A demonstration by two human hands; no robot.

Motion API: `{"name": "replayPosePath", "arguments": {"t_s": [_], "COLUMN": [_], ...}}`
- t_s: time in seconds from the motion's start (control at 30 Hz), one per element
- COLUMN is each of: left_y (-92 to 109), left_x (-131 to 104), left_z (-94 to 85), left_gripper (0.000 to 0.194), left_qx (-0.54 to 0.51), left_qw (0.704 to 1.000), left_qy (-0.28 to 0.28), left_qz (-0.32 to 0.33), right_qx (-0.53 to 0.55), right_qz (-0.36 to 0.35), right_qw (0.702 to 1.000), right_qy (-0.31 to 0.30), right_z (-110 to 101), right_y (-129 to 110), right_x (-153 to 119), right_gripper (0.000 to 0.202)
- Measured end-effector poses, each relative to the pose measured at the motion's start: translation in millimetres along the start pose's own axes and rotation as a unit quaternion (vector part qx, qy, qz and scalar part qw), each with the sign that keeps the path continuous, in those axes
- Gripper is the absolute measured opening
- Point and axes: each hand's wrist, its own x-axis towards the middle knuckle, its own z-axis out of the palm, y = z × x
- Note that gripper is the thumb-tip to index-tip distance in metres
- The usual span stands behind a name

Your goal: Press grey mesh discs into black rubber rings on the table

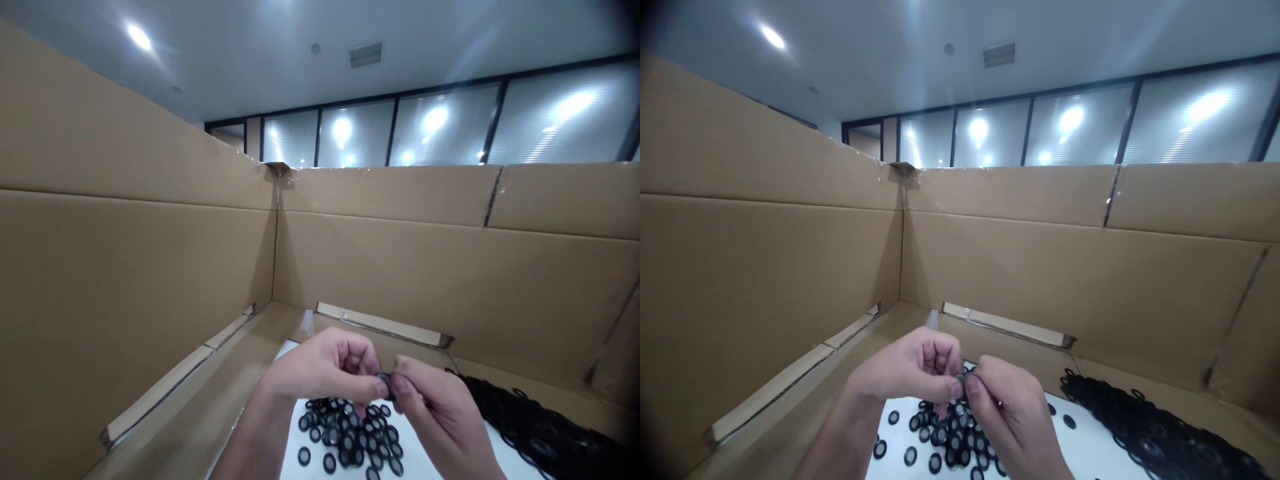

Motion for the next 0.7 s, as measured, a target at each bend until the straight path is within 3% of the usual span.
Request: {"name": "replayPosePath", "arguments": {"t_s": [0.17, 0.23, 0.3, 0.53, 0.7], "left_y": [-4.2, -7.0, -8.2, -0.2, -4.5], "left_x": [17.0, 23.2, 25.1, 13.3, 18.2], "left_z": [30.2, 39.5, 42.0, 31.6, 35.2], "left_gripper": [0.031, 0.033, 0.032, 0.04, 0.038], "left_qx": [-0.131, -0.156, -0.159, -0.114, -0.145], "left_qw": [0.984, 0.977, 0.976, 0.986, 0.983], "left_qy": [0.037, 0.056, 0.067, 0.082, 0.052], "left_qz": [0.118, 0.132, 0.13, 0.086, 0.096], "right_qx": [-0.044, -0.066, -0.071, -0.037, -0.007], "right_qz": [0.083, 0.104, 0.105, 0.101, 0.102], "right_qw": [0.976, 0.963, 0.964, 0.991, 0.989], "right_qy": [0.198, 0.241, 0.232, 0.078, 0.107], "right_z": [15.2, 16.4, 13.4, -4.5, -6.8], "right_y": [-9.1, -11.3, -10.4, 3.8, -3.8], "right_x": [-5.5, -5.3, -4.5, -5.6, -2.0], "right_gripper": [0.039, 0.041, 0.043, 0.046, 0.05]}}
